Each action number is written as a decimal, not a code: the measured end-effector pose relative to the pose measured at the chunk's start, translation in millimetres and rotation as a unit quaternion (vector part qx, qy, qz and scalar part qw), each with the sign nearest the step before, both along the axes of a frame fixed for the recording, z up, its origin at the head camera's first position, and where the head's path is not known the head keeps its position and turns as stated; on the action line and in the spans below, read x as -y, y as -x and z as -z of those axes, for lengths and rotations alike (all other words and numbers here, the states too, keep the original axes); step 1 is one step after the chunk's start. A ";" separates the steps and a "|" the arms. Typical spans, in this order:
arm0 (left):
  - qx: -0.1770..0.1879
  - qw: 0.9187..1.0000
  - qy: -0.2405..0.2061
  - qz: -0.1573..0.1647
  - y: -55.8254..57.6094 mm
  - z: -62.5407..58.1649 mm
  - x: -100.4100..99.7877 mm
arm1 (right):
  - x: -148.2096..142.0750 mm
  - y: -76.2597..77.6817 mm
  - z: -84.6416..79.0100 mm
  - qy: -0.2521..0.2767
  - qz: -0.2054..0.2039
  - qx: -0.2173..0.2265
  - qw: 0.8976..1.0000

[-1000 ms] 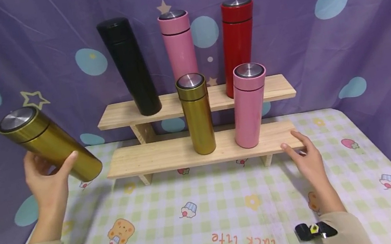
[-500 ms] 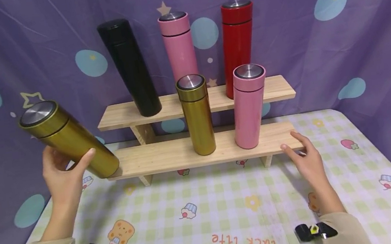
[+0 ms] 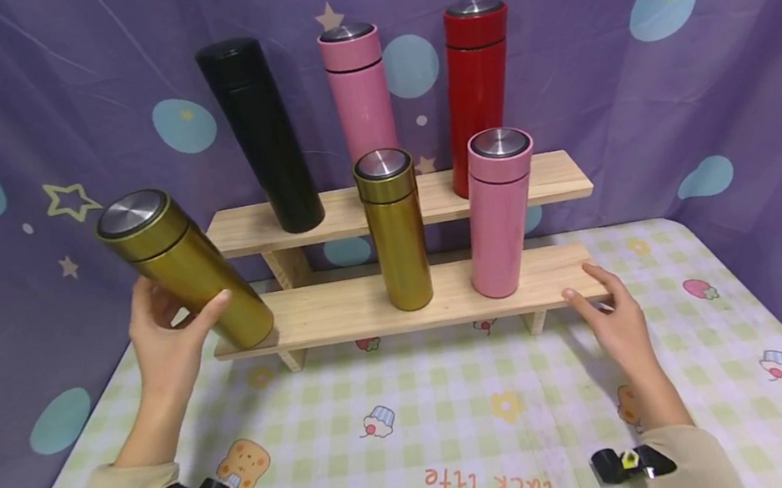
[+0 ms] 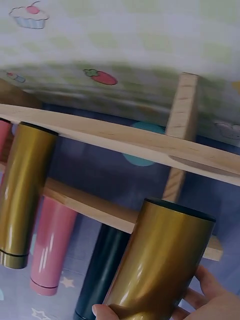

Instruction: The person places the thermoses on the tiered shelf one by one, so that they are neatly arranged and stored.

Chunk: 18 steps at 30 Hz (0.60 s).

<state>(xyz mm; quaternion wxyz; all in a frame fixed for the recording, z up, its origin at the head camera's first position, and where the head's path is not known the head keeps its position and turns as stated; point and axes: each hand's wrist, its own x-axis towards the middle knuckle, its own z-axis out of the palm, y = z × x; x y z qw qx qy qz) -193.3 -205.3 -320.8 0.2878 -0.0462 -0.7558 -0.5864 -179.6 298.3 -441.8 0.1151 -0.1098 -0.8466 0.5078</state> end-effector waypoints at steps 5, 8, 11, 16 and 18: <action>-0.001 1.000 0.000 0.023 3.1 0.1 -11.3 | 0.6 0.0 -0.1 -0.001 0.000 -0.002 1.000; -0.001 1.000 -0.006 0.029 6.7 0.3 -20.0 | 0.5 0.1 0.0 -0.002 0.000 -0.002 1.000; -0.001 0.999 -0.008 0.035 10.4 0.3 -28.8 | 0.3 0.0 0.2 -0.001 -0.001 -0.001 1.000; -0.005 0.999 0.004 0.051 14.9 0.9 -41.0 | 0.6 -0.1 -0.2 0.001 -0.001 0.000 1.000; -0.004 0.998 0.008 0.056 16.6 1.7 -44.7 | 0.7 0.0 -0.5 0.003 -0.003 0.000 1.000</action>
